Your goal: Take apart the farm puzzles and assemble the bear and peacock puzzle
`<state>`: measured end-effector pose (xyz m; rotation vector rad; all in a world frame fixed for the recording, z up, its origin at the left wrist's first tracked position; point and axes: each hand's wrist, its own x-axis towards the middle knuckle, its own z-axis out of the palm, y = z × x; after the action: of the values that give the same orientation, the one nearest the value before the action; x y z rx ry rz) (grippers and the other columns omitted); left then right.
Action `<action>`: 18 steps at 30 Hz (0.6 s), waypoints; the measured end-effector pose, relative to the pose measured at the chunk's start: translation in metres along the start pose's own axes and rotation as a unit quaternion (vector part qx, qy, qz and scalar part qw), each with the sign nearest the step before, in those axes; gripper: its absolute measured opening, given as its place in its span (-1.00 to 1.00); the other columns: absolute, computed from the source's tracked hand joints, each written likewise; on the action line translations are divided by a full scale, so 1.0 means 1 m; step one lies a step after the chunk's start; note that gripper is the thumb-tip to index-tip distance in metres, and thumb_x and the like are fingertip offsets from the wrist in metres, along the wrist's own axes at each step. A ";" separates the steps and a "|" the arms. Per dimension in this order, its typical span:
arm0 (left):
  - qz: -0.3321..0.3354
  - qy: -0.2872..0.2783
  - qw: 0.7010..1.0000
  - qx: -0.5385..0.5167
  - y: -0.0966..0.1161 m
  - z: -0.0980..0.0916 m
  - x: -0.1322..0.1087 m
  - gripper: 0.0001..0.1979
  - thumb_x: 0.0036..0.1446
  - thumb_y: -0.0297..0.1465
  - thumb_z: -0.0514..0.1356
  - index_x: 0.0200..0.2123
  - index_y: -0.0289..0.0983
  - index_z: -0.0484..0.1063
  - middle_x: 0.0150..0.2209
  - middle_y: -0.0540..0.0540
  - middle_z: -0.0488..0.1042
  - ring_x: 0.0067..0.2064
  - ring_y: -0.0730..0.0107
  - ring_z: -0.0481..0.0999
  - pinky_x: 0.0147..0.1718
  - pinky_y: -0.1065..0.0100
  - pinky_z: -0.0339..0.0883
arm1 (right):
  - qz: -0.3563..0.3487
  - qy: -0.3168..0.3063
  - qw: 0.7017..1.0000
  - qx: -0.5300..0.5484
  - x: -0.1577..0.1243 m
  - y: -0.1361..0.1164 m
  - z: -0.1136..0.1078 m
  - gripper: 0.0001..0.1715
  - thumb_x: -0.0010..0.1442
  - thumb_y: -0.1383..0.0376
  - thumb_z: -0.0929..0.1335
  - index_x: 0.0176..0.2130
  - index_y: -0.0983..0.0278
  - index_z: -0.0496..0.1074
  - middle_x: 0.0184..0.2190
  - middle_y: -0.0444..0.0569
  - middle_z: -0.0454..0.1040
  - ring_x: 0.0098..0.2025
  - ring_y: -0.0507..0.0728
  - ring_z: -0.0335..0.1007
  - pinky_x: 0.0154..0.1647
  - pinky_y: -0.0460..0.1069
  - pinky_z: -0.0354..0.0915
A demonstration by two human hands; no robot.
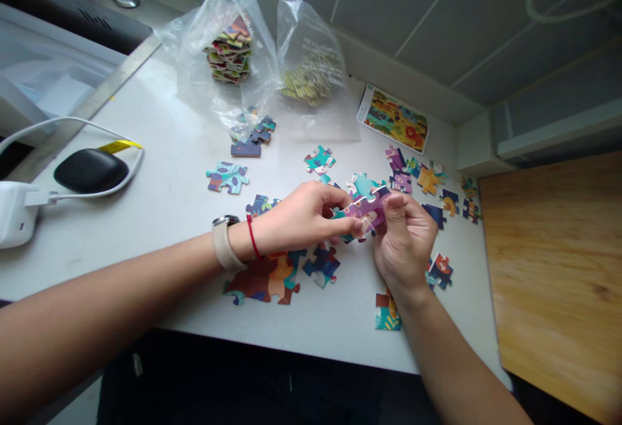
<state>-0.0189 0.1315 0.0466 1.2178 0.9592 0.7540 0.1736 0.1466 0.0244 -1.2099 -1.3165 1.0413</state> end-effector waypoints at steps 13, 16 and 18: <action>0.109 0.138 0.968 0.181 -0.004 -0.007 0.004 -0.84 0.22 -0.36 0.31 -0.38 -0.32 0.59 -0.51 0.02 0.49 -0.46 0.52 0.39 -0.47 0.49 0.23 | -0.003 -0.047 0.998 0.042 0.000 -0.005 0.005 -0.60 0.19 0.25 0.56 0.04 0.13 0.57 -0.09 -0.07 0.67 -0.10 0.14 0.65 -0.02 0.06 0.59; 0.111 0.133 0.967 0.189 -0.004 -0.008 0.004 -0.81 0.24 -0.33 0.31 -0.36 -0.32 0.59 -0.50 0.03 0.50 -0.46 0.51 0.38 -0.46 0.47 0.21 | -0.012 -0.040 0.999 0.025 0.000 -0.006 0.005 -0.61 0.19 0.25 0.56 0.02 0.13 0.57 -0.11 -0.08 0.68 -0.11 0.15 0.66 -0.01 0.08 0.59; 0.114 0.127 0.968 0.186 -0.003 -0.008 0.004 -0.80 0.25 -0.30 0.30 -0.35 -0.32 0.60 -0.47 0.02 0.52 -0.44 0.50 0.40 -0.43 0.46 0.22 | -0.018 -0.033 0.999 0.014 -0.002 -0.008 0.006 -0.60 0.18 0.24 0.56 0.02 0.12 0.57 -0.11 -0.08 0.68 -0.13 0.15 0.67 -0.02 0.09 0.60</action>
<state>-0.0245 0.1379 0.0419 1.6057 1.2225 0.9555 0.1670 0.1444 0.0310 -1.1362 -1.3659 1.0785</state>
